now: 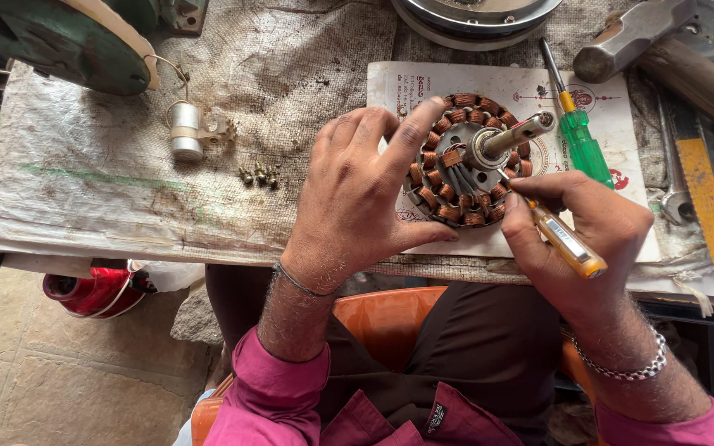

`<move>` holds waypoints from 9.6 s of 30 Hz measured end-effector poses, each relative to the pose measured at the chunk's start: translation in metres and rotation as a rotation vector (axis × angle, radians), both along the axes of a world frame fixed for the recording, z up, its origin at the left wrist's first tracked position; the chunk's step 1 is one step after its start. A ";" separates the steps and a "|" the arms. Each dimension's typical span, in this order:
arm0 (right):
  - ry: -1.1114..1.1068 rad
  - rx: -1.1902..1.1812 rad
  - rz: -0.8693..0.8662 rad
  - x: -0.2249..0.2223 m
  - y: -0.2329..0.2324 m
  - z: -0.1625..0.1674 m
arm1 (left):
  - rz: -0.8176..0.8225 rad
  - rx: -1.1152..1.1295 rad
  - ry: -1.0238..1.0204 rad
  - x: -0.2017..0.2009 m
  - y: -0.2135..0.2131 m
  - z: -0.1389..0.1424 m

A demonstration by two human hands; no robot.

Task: The person works on a copper-wound motor stator mounted on a shaft at a workbench, holding it steady with one hand while using a screwdriver to pry and adjust the windings and components around the shaft, repositioning the assembly as they work around it.

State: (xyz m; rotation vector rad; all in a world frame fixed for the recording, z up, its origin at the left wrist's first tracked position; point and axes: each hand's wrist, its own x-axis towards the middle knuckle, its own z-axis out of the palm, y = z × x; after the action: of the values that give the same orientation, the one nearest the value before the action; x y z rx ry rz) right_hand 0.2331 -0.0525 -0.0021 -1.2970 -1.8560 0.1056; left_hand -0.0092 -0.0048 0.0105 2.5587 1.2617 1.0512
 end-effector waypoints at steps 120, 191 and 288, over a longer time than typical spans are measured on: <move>0.039 0.046 -0.030 -0.012 0.002 0.022 | -0.204 -0.139 -0.165 0.001 0.001 0.000; 0.084 0.006 0.044 -0.004 0.005 0.014 | -0.227 -0.258 -0.207 0.002 -0.001 0.011; 0.142 0.017 0.079 -0.001 0.007 0.014 | -0.100 -0.292 -0.098 0.013 -0.003 0.015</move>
State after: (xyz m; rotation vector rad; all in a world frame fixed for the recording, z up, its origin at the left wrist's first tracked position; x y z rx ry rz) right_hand 0.2322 -0.0450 0.0114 -1.1740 -1.7830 0.2184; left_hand 0.0035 -0.0074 0.0258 2.2966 1.1540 0.8874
